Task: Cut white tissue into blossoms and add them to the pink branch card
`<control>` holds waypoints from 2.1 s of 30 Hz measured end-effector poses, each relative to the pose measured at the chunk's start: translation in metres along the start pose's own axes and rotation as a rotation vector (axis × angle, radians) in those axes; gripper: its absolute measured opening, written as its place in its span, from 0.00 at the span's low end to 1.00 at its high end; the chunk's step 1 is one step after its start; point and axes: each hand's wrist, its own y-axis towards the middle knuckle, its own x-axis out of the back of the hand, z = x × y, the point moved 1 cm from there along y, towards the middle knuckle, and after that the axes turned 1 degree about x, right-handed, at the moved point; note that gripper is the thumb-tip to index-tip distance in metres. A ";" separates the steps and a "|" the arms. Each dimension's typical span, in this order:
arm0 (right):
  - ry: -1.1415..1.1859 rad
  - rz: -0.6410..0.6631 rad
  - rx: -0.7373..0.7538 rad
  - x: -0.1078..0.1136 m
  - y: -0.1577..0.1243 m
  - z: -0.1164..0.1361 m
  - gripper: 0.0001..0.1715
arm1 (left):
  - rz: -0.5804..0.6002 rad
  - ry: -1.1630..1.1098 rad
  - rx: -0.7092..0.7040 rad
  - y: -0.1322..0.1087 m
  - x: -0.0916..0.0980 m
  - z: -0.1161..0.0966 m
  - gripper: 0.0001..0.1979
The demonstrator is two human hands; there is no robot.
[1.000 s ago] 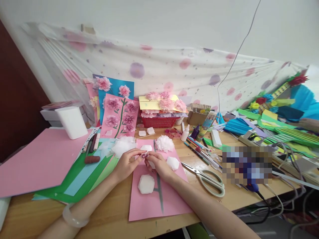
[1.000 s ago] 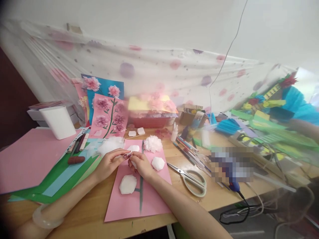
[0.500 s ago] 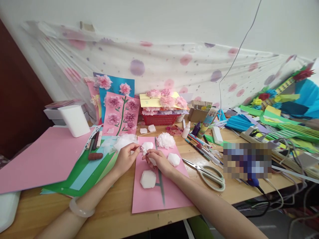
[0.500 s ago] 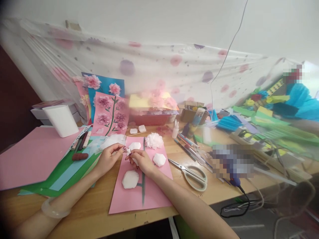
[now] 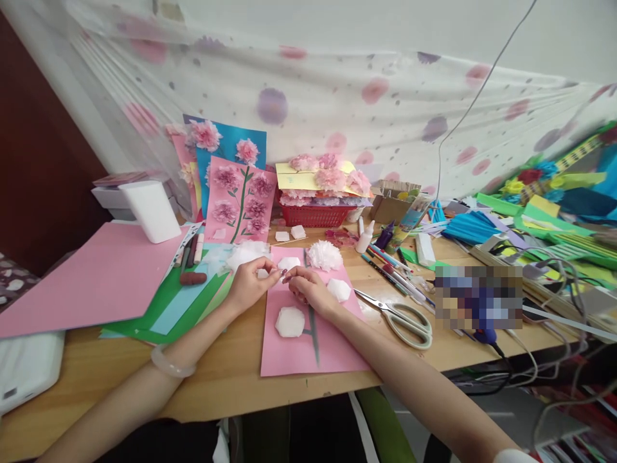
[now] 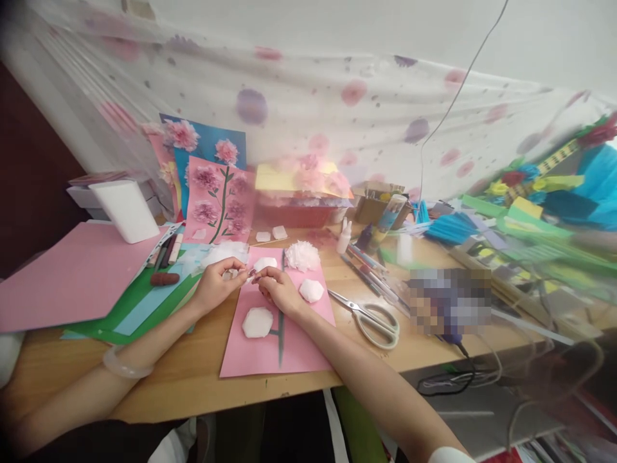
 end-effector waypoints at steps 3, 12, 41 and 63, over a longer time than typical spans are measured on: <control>-0.004 0.007 0.006 0.000 -0.001 0.002 0.05 | 0.002 0.002 0.015 0.000 -0.001 0.000 0.06; -0.019 0.005 -0.031 -0.002 0.000 0.000 0.04 | 0.030 0.017 -0.030 -0.001 -0.002 0.000 0.07; 0.190 -0.120 -0.066 0.007 0.010 -0.011 0.13 | -0.397 0.228 -0.057 0.028 0.033 0.025 0.07; 0.298 -0.029 -0.001 0.005 0.008 -0.008 0.11 | -0.021 -0.104 0.019 -0.002 -0.009 -0.005 0.06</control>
